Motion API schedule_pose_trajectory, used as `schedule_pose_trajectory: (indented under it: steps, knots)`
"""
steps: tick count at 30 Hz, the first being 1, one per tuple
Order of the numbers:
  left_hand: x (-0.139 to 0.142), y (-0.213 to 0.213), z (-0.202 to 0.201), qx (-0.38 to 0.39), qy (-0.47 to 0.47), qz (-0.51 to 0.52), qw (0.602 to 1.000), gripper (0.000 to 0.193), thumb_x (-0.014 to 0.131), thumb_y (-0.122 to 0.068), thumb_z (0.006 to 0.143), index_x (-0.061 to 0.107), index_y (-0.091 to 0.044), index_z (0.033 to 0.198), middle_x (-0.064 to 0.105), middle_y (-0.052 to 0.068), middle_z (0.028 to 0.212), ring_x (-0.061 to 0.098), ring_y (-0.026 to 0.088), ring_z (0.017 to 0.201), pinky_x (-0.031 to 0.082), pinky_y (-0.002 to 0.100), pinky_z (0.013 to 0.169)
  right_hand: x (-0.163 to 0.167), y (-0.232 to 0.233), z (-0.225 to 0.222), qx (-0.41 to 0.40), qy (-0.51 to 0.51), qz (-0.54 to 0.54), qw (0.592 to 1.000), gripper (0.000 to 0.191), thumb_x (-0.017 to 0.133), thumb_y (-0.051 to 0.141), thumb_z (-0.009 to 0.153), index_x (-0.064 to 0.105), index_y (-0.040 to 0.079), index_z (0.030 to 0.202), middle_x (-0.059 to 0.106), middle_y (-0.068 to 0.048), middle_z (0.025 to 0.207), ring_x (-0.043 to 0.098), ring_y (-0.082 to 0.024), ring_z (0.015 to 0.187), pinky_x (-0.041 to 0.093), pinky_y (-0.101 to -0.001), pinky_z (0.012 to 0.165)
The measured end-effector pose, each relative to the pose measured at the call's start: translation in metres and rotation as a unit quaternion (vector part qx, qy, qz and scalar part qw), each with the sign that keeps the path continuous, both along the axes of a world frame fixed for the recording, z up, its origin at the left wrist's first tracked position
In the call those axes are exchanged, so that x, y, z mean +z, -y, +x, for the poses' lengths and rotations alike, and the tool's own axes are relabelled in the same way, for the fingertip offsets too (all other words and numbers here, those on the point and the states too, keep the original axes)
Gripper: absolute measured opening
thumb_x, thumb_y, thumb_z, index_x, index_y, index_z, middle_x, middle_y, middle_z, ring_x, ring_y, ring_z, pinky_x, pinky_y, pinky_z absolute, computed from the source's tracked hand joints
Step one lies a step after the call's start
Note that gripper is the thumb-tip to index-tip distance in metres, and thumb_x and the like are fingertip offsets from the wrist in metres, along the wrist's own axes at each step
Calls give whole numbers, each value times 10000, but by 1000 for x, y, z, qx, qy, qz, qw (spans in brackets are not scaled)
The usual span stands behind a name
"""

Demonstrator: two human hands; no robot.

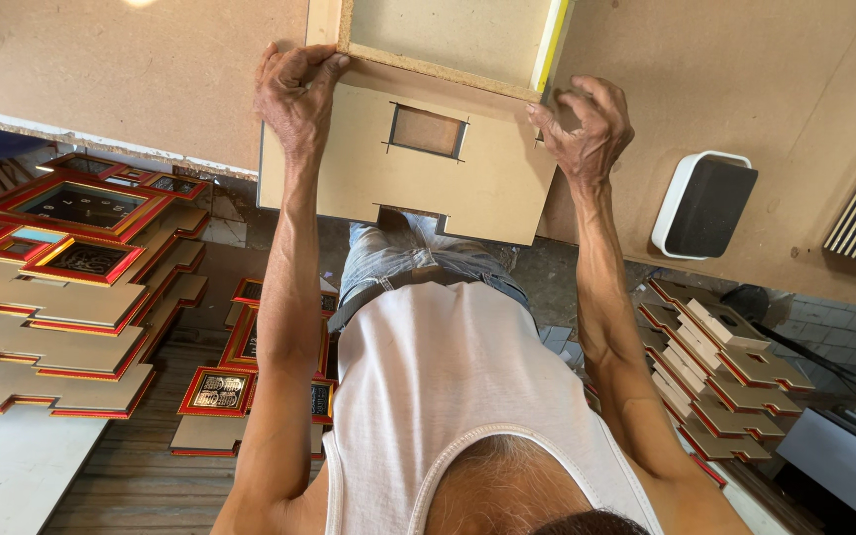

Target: The person repeatedly picks up small rectangular pieces, rubs them on a sanding block, and fits them into slots on a larger frame base. The person handles multiple frame pieces one at a time, aligning and pressing them into place on the workbench.

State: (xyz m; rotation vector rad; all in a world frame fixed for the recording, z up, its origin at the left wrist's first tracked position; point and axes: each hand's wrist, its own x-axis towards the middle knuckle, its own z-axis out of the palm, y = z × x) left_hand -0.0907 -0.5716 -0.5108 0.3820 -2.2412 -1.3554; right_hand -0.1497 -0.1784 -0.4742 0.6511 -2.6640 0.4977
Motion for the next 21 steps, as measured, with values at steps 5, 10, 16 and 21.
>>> schedule_pose_trajectory:
  steps: [5,10,16,21]
  knots:
    - [-6,1,-4,6,-11,-6,1000,158,879,-272,881,828,-144,957,793,-27,766,701,94,776,354,526,1149,3,8,3,-42,30,-2,999,502,990,421,792,791,60,1078,668,-113,1284,594,-310,1225,572,-453,943]
    - [-9,1,-3,15,-19,-2,1000,166,902,-266,853,834,-138,935,775,-19,737,676,108,734,393,494,1123,22,31,-14,42,-40,58,997,534,1016,356,740,789,105,1154,609,-101,1404,504,-318,1360,535,-468,1096]
    - [-9,1,-8,25,-60,-19,998,173,907,-266,842,828,-137,927,784,-35,764,696,102,743,445,439,1042,40,108,-34,156,-54,54,985,561,1031,313,662,774,110,1118,616,-88,1399,504,-307,1358,502,-449,1121]
    - [-6,1,-10,39,-47,-25,998,196,912,-318,808,824,-164,893,764,-41,724,678,123,708,470,420,1013,35,202,-47,260,-69,18,963,504,1007,272,746,757,83,1141,632,-57,1325,542,-241,1278,508,-423,1057]
